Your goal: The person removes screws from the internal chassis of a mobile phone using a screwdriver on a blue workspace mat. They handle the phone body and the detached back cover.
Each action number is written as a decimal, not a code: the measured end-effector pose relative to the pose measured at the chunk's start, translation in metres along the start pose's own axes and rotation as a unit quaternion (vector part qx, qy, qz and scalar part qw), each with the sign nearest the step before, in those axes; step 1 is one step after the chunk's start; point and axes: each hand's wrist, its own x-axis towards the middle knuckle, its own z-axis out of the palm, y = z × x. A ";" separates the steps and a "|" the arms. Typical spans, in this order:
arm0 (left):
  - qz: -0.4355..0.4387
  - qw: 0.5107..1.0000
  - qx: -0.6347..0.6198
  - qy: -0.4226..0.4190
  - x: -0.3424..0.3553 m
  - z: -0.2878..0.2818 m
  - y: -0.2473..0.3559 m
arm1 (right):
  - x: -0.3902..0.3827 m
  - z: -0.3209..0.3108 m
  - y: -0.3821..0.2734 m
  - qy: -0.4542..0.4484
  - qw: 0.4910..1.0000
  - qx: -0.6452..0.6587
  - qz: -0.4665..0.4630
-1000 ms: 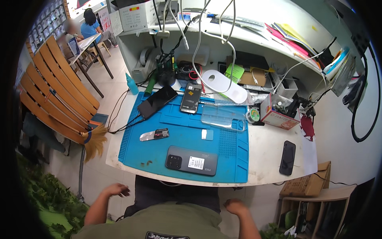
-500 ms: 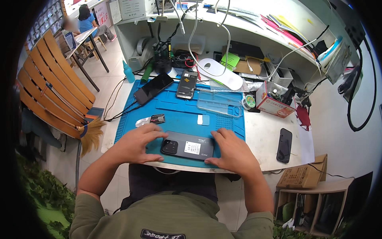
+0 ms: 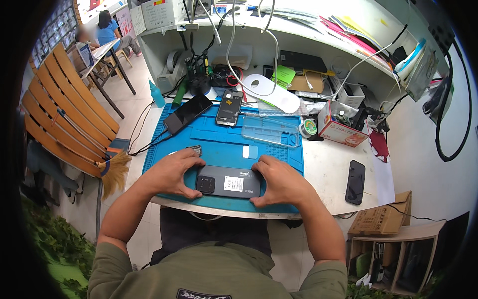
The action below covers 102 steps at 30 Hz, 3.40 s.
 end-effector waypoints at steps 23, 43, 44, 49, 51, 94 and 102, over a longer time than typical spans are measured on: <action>-0.213 0.976 -0.008 -0.043 -0.004 -0.050 -0.035 | -0.053 0.055 -0.019 0.190 0.977 -0.092 -0.011; -0.208 0.928 -0.189 0.246 -0.049 -0.001 -0.057 | -0.114 -0.094 0.028 0.532 0.840 -0.102 -0.029; -0.204 0.920 -0.211 0.260 -0.044 0.006 -0.057 | -0.129 -0.116 0.044 0.586 0.810 -0.015 -0.036; -0.176 0.910 -0.248 0.281 -0.047 0.015 -0.072 | -0.169 -0.283 0.103 0.770 0.615 0.149 -0.081; -0.161 0.915 -0.236 0.284 -0.046 0.019 -0.082 | -0.178 -0.357 0.112 0.793 0.553 0.220 -0.130; -0.236 0.909 -0.340 0.052 -0.047 -0.048 -0.065 | 0.011 0.006 -0.011 -0.022 0.988 0.096 0.118; -0.235 0.867 -0.434 0.060 -0.049 -0.033 -0.071 | 0.006 0.024 0.021 -0.003 0.876 0.472 0.104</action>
